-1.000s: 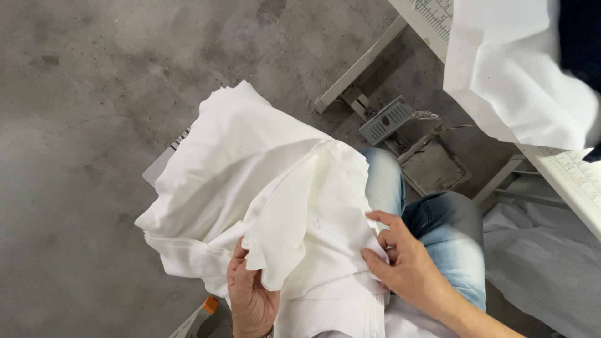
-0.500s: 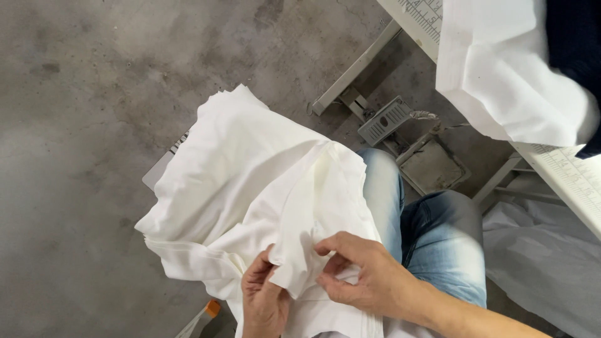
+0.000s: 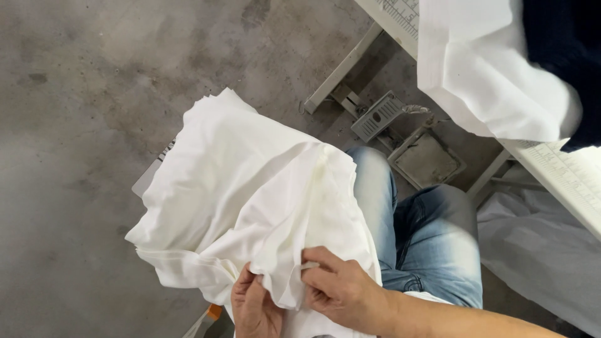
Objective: Manually inspecting a white t-shirt for defects by turning it over and checking seams.
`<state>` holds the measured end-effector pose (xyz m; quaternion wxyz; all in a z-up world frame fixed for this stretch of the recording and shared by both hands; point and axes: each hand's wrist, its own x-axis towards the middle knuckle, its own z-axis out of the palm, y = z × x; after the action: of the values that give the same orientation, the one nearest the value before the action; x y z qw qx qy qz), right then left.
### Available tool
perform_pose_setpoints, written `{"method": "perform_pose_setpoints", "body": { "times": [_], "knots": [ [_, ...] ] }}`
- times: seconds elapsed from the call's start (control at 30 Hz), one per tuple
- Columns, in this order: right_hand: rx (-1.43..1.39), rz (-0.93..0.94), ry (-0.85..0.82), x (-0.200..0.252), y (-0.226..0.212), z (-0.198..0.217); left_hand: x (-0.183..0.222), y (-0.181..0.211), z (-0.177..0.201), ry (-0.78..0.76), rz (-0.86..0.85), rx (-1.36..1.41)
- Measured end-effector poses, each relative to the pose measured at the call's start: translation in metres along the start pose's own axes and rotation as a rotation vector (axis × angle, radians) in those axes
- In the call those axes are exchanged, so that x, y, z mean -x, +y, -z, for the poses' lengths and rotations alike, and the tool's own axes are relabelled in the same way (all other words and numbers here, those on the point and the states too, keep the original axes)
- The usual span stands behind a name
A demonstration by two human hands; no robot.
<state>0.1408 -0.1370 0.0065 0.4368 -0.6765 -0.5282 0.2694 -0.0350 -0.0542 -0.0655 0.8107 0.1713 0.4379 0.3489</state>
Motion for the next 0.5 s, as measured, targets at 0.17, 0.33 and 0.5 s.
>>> {"method": "perform_pose_setpoints", "body": {
  "times": [0.17, 0.33, 0.5],
  "knots": [
    [-0.473, -0.278, 0.112, 0.013, 0.011, 0.021, -0.006, 0.011, 0.006, 0.081, 0.061, 0.095],
    [-0.683, -0.692, 0.075, 0.018, 0.007, 0.056, -0.01, 0.018, 0.004, 0.016, 0.026, 0.137],
    [-0.5, -0.788, 0.008, 0.026, 0.012, 0.057, -0.014, 0.023, -0.003, -0.078, 0.028, 0.234]
  ]
}}
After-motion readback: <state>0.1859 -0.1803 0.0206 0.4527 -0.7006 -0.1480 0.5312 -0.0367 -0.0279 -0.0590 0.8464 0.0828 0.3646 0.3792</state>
